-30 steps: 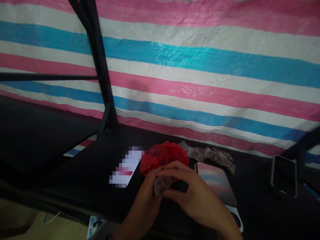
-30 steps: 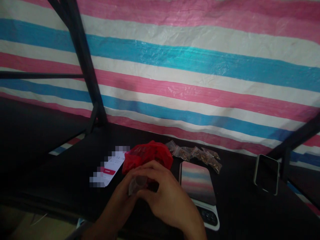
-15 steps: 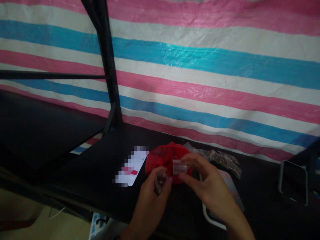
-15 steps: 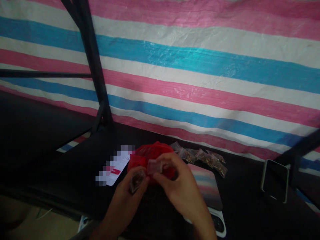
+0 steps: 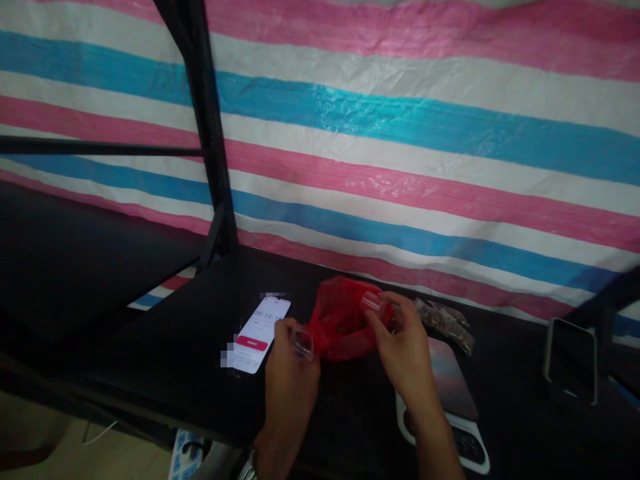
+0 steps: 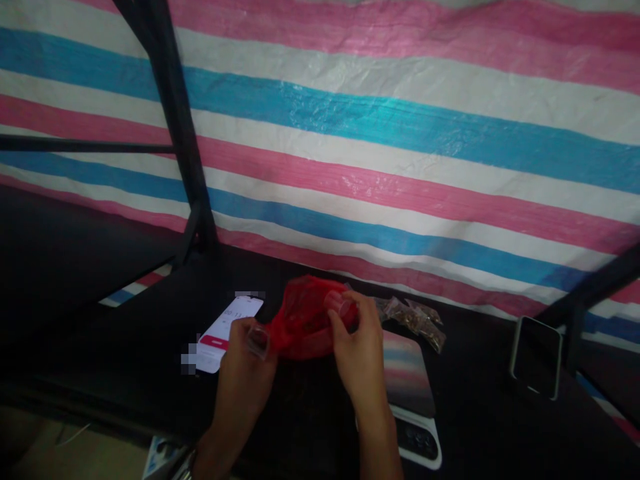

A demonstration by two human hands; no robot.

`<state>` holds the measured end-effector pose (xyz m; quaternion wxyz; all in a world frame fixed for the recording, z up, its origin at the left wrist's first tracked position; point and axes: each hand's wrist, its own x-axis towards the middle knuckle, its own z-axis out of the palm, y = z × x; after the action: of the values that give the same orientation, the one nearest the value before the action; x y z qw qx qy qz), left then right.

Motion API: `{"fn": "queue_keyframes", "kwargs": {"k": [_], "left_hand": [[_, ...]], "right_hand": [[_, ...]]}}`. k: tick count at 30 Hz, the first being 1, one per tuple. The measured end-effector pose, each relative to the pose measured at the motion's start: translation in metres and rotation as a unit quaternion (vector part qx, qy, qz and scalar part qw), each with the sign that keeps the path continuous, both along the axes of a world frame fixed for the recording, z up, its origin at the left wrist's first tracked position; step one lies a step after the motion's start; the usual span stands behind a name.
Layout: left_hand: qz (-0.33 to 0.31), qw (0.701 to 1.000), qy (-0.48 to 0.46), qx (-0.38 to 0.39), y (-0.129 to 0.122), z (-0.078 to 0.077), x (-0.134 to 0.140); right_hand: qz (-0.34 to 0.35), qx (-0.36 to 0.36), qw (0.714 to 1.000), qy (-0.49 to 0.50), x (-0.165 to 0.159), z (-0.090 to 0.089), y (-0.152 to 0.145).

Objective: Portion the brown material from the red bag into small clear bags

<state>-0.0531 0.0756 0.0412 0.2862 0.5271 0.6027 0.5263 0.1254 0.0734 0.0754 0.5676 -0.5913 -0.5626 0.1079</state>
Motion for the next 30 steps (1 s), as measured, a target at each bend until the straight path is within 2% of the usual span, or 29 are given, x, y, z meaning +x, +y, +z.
{"fn": "queue_keyframes", "kwargs": {"k": [2, 4, 6, 8, 10, 13, 16, 18, 20, 21, 25, 27, 30], "left_hand": [[0.04, 0.995, -0.023, 0.088, -0.003, -0.001, -0.004], [0.071, 0.984, -0.007, 0.16, -0.007, -0.003, -0.007], [0.078, 0.973, 0.026, 0.213, -0.01, -0.007, -0.009], [0.059, 0.966, 0.042, 0.247, -0.014, -0.01, -0.01], [0.02, 0.969, 0.025, 0.245, -0.016, -0.01, -0.008], [-0.027, 0.982, -0.053, 0.178, -0.016, -0.006, -0.006], [-0.024, 0.988, -0.092, 0.123, -0.013, -0.002, -0.006], [-0.011, 0.991, -0.062, 0.118, -0.01, -0.003, -0.008], [-0.005, 0.989, -0.009, 0.145, -0.007, -0.004, -0.01], [-0.005, 0.983, 0.015, 0.183, -0.007, -0.005, -0.011], [-0.041, 0.927, 0.092, 0.362, -0.005, -0.003, -0.017], [-0.048, 0.912, 0.122, 0.388, -0.003, -0.003, -0.02], [-0.056, 0.907, 0.133, 0.395, -0.003, -0.004, -0.024]], "right_hand": [[0.009, 0.014, 1.0, -0.023, 0.001, 0.016, -0.01], [0.012, 0.02, 0.998, -0.057, 0.0, 0.029, -0.018], [0.015, 0.011, 0.996, -0.089, -0.003, 0.035, -0.023], [0.03, -0.025, 0.993, -0.108, -0.006, 0.036, -0.026], [0.051, -0.094, 0.987, -0.123, -0.008, 0.033, -0.028], [0.087, -0.203, 0.96, -0.171, -0.007, 0.028, -0.034], [0.107, -0.247, 0.94, -0.208, -0.005, 0.031, -0.044], [0.113, -0.269, 0.93, -0.225, -0.005, 0.035, -0.05], [0.11, -0.287, 0.919, -0.245, -0.008, 0.04, -0.055], [0.105, -0.291, 0.916, -0.255, -0.01, 0.042, -0.057], [0.076, -0.282, 0.916, -0.276, -0.014, 0.045, -0.059], [0.074, -0.284, 0.914, -0.28, -0.013, 0.044, -0.06], [0.075, -0.286, 0.914, -0.279, -0.01, 0.043, -0.061]]}}
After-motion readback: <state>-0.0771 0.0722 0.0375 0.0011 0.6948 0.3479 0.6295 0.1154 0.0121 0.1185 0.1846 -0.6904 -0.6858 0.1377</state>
